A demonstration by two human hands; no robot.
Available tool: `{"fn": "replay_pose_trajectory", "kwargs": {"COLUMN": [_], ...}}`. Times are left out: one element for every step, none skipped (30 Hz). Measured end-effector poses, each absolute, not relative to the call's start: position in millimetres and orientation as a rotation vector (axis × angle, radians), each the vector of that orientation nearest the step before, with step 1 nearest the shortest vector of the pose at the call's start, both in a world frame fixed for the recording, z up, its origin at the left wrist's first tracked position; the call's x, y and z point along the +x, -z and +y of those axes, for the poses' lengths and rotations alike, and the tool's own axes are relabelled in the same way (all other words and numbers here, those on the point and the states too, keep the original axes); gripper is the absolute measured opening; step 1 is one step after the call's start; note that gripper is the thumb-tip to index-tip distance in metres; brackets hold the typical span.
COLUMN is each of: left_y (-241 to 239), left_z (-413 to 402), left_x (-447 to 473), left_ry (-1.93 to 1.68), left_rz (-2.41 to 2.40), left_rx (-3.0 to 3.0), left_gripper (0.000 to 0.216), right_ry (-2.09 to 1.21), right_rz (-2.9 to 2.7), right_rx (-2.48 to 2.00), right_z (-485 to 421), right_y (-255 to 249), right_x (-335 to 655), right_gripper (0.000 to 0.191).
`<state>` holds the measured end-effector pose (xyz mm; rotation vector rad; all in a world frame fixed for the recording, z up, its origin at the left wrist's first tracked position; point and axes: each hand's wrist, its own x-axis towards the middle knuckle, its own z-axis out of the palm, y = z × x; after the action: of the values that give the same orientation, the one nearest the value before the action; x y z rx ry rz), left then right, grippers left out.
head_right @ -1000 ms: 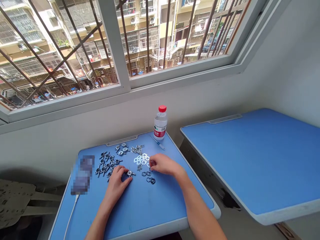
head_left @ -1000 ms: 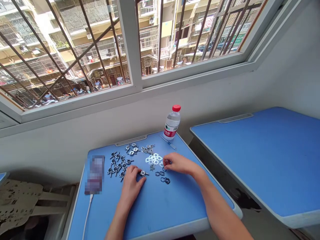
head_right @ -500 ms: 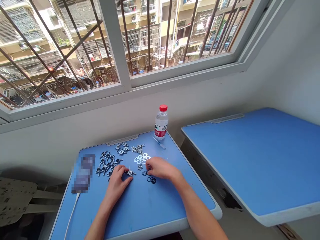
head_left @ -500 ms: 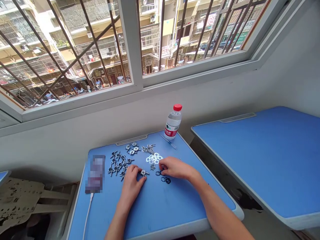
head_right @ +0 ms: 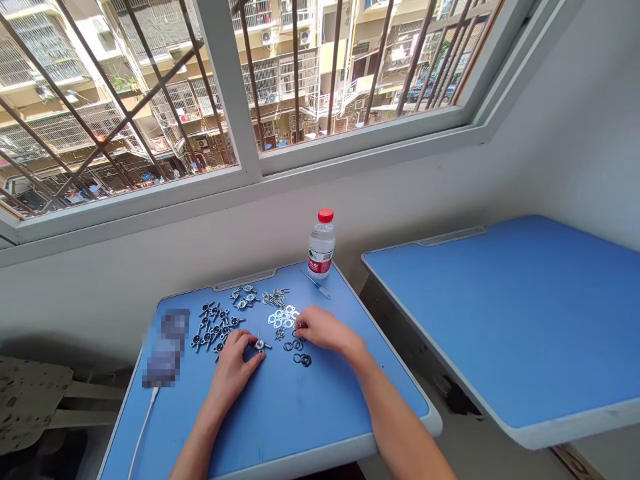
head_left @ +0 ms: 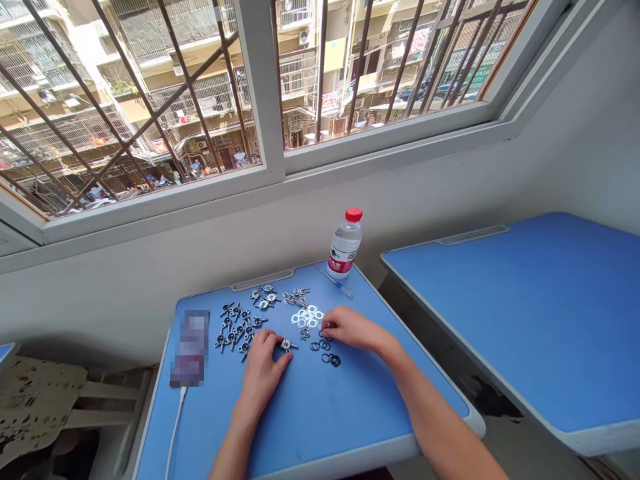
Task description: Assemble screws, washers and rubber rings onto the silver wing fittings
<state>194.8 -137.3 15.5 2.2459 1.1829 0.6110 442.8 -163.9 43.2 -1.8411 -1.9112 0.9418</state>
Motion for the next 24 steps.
{"fn": "replay_pose_trajectory", "kwargs": {"left_y": [-15.6, -15.7, -15.7, -15.7, -15.8, -15.8, -15.9, -15.9, -15.9, -15.7, -15.4, -15.0, -14.6, -14.1, -13.5, -13.1, -12.6, -12.2, -11.9, -11.7, -11.7, -11.7, -11.9, -12.1], "left_z": [-137.3, -137.3, -137.2, -137.2, -137.3, -137.5, -137.8, -138.1, -138.5, -139.0, -139.5, -139.9, -140.3, -140.7, -141.0, -141.1, -141.2, -141.3, -141.2, -141.2, -141.1, -141.1, -141.1, -141.1], "left_x": [194.8, 194.9, 195.0, 195.2, 195.4, 195.6, 195.9, 196.1, 196.3, 196.5, 196.7, 196.9, 197.1, 197.3, 197.5, 197.7, 197.9, 198.1, 198.3, 198.4, 198.4, 198.4, 198.4, 198.4], "left_ry": [-0.61, -0.609, -0.607, -0.601, -0.593, -0.584, -0.576, -0.568, -0.562, -0.557, -0.553, -0.547, -0.543, -0.539, -0.538, -0.538, -0.538, -0.537, -0.535, -0.533, -0.531, -0.528, -0.525, -0.523], "left_rz": [1.183, 1.182, 1.18, 1.176, 1.174, 1.171, 1.168, 1.165, 1.163, 1.162, 1.163, 1.164, 1.166, 1.166, 1.164, 1.16, 1.156, 1.154, 1.152, 1.151, 1.15, 1.149, 1.147, 1.144], "left_rx": [2.25, 2.256, 2.263, 2.27, 2.276, 2.28, 2.284, 2.287, 2.29, 2.294, 2.298, 2.303, 2.307, 2.31, 2.314, 2.317, 2.32, 2.322, 2.324, 2.325, 2.326, 2.325, 2.324, 2.323], "left_gripper": [0.014, 0.015, 0.015, 0.015, 0.015, 0.014, 0.014, 0.014, 0.014, 0.015, 0.015, 0.016, 0.017, 0.018, 0.018, 0.018, 0.018, 0.019, 0.019, 0.019, 0.019, 0.019, 0.018, 0.018], "right_ry": [-0.922, -0.9, -0.868, -0.829, -0.794, -0.74, -0.706, -0.675, -0.596, -0.571, -0.558, -0.544, -0.542, -0.537, -0.532, -0.527, -0.522, -0.519, -0.517, -0.516, -0.514, -0.513, -0.511, -0.51], "right_rz": [-1.893, -1.875, -1.852, -1.826, -1.802, -1.775, -1.766, -1.767, -1.796, -1.811, -1.822, -1.835, -1.847, -1.859, -1.871, -1.884, -1.897, -1.91, -1.924, -1.938, -1.952, -1.965, -1.979, -1.994], "right_rx": [-1.833, -1.823, -1.805, -1.779, -1.753, -1.715, -1.692, -1.682, -1.665, -1.663, -1.665, -1.669, -1.675, -1.681, -1.686, -1.689, -1.691, -1.691, -1.69, -1.689, -1.688, -1.686, -1.683, -1.679], "right_z": [-163.4, -163.0, -162.7, -162.3, -162.0, -161.7, -161.4, -161.1, -160.7, -160.2, -159.7, -159.1, -158.4, -157.6, -156.9, -156.2, -155.6, -155.2, -155.0, -154.9, -155.0, -155.2, -155.5, -155.7], "right_y": [-43.9, -44.8, -45.6, -46.2, -46.2, -45.5, -43.9, -41.6, -38.5, -35.1, -31.5, -28.1, -25.1, -22.6, -20.8, -19.6, -19.0, -18.9, -19.1, -19.4, -19.8, -20.2, -20.5, -20.7], "right_x": [443.1, 442.4, 440.7, 437.7, 433.5, 428.3, 422.4, 416.1, 409.9, 404.1, 398.9, 394.6, 391.1, 388.5, 386.5, 385.1, 384.1, 383.3, 382.6, 382.0, 381.5, 380.9, 380.4, 380.0], "right_gripper": [0.015, 0.016, 0.016, 0.015, 0.014, 0.013, 0.012, 0.011, 0.011, 0.011, 0.011, 0.012, 0.012, 0.013, 0.014, 0.014, 0.015, 0.017, 0.018, 0.02, 0.021, 0.022, 0.023, 0.023]}}
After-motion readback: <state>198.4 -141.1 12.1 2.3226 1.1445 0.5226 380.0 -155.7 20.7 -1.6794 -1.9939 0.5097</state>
